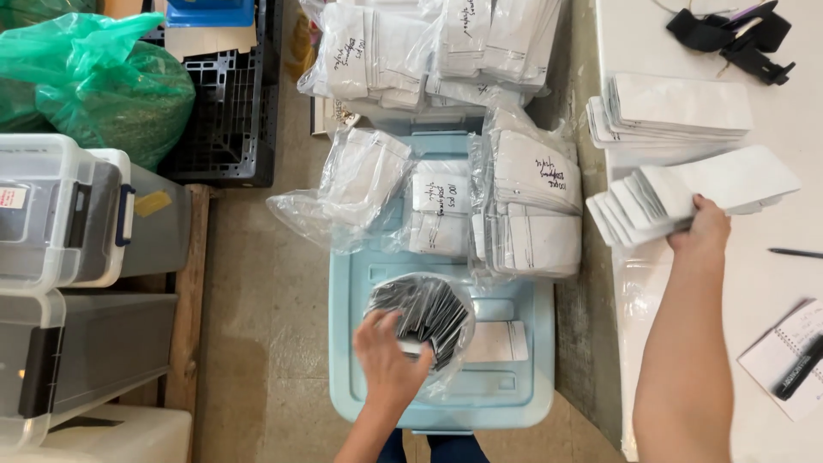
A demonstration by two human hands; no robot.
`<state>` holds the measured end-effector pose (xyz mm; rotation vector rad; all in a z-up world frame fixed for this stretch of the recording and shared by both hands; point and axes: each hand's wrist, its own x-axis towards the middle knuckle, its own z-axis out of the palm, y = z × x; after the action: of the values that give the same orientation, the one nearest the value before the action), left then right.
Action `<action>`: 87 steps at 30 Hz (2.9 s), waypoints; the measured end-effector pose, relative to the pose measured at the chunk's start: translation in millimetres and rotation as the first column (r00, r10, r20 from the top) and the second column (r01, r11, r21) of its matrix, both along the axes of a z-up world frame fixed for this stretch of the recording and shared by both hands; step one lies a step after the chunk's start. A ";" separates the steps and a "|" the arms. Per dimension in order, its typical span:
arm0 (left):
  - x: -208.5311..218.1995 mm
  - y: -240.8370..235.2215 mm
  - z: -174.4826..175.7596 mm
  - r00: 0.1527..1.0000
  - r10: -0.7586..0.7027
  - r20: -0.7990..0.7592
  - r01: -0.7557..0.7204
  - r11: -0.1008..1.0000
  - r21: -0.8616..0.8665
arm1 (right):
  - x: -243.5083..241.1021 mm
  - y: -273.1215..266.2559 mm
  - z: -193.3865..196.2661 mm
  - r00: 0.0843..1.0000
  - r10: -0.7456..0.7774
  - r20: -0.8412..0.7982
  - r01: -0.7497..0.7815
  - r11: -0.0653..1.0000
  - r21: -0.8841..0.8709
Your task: Counting and sorting white paper bags into stacks and plastic sleeves
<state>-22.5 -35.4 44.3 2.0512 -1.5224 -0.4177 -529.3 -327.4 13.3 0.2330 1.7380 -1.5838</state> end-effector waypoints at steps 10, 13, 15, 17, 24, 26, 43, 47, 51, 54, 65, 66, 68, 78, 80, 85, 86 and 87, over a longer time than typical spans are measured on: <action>47.4 -75.7 -43.0 0.944 -0.319 0.084 0.326 0.942 -0.083 | 85.8 231.7 51.1 0.858 0.486 -0.168 -0.499 0.710 -0.497; 51.6 -73.4 -31.0 0.853 -0.508 0.122 0.521 0.845 -0.123 | 108.5 270.6 29.9 0.761 0.648 -0.040 -0.538 0.595 -0.598; 51.5 -64.5 -27.4 0.718 -0.676 0.167 0.683 0.730 0.020 | 133.6 287.9 25.1 0.667 0.744 0.026 -0.577 0.539 -0.614; 56.1 -57.4 -27.8 0.422 -0.832 0.360 0.842 0.507 0.184 | 160.5 297.8 14.6 0.571 0.818 0.066 -0.712 0.534 -0.457; 68.6 -46.3 -61.6 0.772 -0.372 0.514 0.425 0.905 0.017 | 218.1 317.1 4.3 0.433 0.891 0.136 -0.802 0.450 -0.392; 58.5 -41.0 -56.6 0.858 -0.351 0.376 0.389 0.921 -0.028 | 227.1 316.5 11.4 0.399 0.906 0.141 -0.822 0.422 -0.382; 55.0 -35.2 -82.3 0.885 -0.383 0.264 0.421 0.901 -0.108 | 235.3 323.5 14.7 0.416 0.900 0.133 -0.829 0.435 -0.352; 55.2 -37.3 -95.6 0.899 -0.363 0.245 0.400 0.908 -0.125 | 242.4 325.0 23.9 0.402 0.905 0.137 -0.835 0.424 -0.351; 58.7 -33.8 -100.8 0.894 -0.382 0.235 0.418 0.899 -0.132 | 240.7 324.9 18.0 0.413 0.901 0.130 -0.834 0.432 -0.344; 57.8 -33.9 -105.5 0.874 -0.390 0.291 0.438 0.891 -0.120 | 240.9 324.8 14.4 0.426 0.897 0.123 -0.831 0.441 -0.339; 34.5 -33.7 -75.7 0.921 -0.293 0.258 0.292 0.956 0.043 | 286.1 299.1 101.0 0.260 0.955 0.143 -0.943 0.283 -0.176; 33.1 -32.1 -78.3 0.922 -0.290 0.257 0.289 0.956 0.042 | 290.3 290.7 100.3 0.257 0.956 0.142 -0.944 0.280 -0.176; 30.9 -28.7 -82.5 0.932 -0.281 0.230 0.274 0.960 0.063 | 299.4 274.3 99.5 0.163 0.980 0.114 -0.980 0.174 -0.093; 36.6 -17.1 -86.2 0.912 -0.367 0.183 0.341 0.927 0.158 | 290.7 172.0 5.1 -0.571 0.820 0.033 -0.756 -0.542 0.367; 39.1 -19.5 -100.5 0.908 -0.396 0.135 0.360 0.904 0.230 | 292.5 166.1 7.1 -0.594 0.802 0.060 -0.708 -0.556 0.436; 57.5 -33.2 -94.6 0.854 -0.463 0.238 0.428 0.885 0.186 | 287.7 162.1 -17.8 -0.593 0.798 0.107 -0.679 -0.567 0.465; 56.7 -36.0 -94.6 0.808 -0.487 0.331 0.458 0.873 0.166 | 284.6 163.4 -18.8 -0.588 0.801 0.113 -0.681 -0.566 0.465; 50.1 -40.8 -104.6 0.809 -0.487 0.329 0.459 0.873 0.164 | 278.6 162.5 -21.2 -0.588 0.801 0.115 -0.679 -0.566 0.468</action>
<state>27.7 -76.2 -60.2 1.8535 -2.2961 -0.2902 -250.6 -164.9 -7.9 -1.4438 1.2741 0.3723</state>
